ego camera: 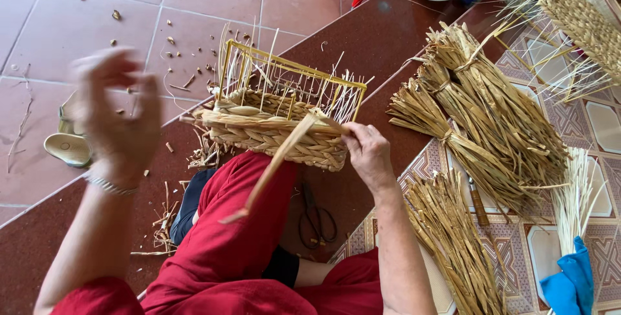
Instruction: The person weaves a basket by hand, interlacing dried palm leaves through a rectangular frame. They repeatedly pull strands through the weave, tighten the pattern, and trim excess material with scissors.
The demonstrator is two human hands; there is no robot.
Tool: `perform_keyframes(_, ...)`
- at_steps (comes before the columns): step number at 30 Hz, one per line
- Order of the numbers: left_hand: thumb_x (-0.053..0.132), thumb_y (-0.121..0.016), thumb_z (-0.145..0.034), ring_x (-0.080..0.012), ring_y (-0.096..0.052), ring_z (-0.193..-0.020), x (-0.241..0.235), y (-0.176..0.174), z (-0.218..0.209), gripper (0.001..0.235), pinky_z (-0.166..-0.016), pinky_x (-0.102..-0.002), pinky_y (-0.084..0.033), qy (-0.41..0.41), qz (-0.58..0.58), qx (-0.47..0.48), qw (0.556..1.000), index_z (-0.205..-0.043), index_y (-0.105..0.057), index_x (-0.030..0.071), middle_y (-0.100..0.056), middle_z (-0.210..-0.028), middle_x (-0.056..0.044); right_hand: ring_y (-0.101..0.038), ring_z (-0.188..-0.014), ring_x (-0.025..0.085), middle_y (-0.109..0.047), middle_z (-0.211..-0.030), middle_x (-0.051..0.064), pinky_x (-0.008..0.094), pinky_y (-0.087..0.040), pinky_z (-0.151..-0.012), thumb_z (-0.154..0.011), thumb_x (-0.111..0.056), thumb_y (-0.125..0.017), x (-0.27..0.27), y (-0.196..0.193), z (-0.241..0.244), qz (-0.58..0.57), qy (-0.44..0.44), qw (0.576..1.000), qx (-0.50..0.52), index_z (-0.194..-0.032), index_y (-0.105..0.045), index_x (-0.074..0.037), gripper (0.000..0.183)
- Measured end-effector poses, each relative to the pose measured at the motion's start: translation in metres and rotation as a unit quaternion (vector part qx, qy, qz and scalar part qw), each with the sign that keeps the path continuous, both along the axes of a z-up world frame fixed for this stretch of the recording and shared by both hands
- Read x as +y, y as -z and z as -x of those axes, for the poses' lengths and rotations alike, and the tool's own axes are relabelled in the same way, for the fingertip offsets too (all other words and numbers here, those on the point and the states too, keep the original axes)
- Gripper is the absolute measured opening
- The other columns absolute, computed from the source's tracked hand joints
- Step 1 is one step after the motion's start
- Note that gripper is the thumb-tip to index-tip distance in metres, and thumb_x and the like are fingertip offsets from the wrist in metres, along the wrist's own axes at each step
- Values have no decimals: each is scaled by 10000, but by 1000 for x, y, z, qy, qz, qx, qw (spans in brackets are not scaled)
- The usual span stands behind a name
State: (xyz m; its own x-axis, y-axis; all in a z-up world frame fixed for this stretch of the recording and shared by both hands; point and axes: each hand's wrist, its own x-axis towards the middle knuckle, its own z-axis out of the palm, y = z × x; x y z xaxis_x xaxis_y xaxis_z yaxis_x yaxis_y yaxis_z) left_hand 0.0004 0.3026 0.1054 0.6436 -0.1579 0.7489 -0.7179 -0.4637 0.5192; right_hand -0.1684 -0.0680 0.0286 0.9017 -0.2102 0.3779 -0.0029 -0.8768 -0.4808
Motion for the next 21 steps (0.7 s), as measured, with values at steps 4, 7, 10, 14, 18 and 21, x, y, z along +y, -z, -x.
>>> perform_keyframes(4, -58, -691, -925, -163, -729, -877, -90, 16, -12, 150, -747, -292, -611, 335, 10, 115, 935, -1042, -727, 30, -741, -1037, -104, -750, -892, 191, -760, -1021, 108, 293, -657, -750, -941, -83, -702, 0, -18, 2, -91, 10, 995, 42, -1174, -727, -108, 236)
perform_keyframes(7, 79, -702, -941, -231, -735, -823, -167, 40, -11, 102, -748, -330, -623, 420, -87, 110, 896, -1026, -744, 43, -744, -983, -104, -752, -949, 187, -766, -1084, 108, 297, -661, -795, -952, -56, -677, 2, -21, 0, -102, 9, 994, 35, -1181, -722, -115, 241)
perform_keyframes(10, 261, -755, -868, -270, -712, -782, -220, 62, -6, 196, -734, -402, -578, 437, -237, 134, 857, -1011, -776, 128, -739, -860, -117, -772, -923, 171, -792, -1052, 80, 306, -661, -796, -961, -59, -679, 1, -16, 4, -121, 43, 991, 34, -1166, -723, -123, 219)
perform_keyframes(14, 307, -781, -808, -226, -691, -779, -271, 84, 5, 212, -676, -382, -588, 293, -441, 107, 841, -912, -780, 123, -711, -854, -93, -783, -922, 150, -801, -1005, 45, 305, -656, -809, -951, -74, -695, -4, -7, -2, -197, 52, 979, 7, -1131, -711, -110, 184)
perform_keyframes(18, 240, -688, -922, -197, -712, -636, -274, 104, 6, 129, -597, -353, -603, 308, -287, 285, 861, -947, -745, 127, -746, -794, -66, -774, -915, 130, -800, -998, 57, 288, -653, -796, -951, -106, -727, -9, -2, -3, -207, 64, 976, -3, -1084, -730, -95, 134)
perform_keyframes(21, 212, -730, -871, -183, -695, -614, -244, 121, 20, 120, -576, -328, -585, 330, -127, 258, 899, -868, -706, 94, -741, -744, -75, -772, -873, 122, -803, -961, 55, 284, -650, -764, -947, -120, -721, -8, 0, -4, -241, 87, 967, -4, -1057, -746, -104, 113)
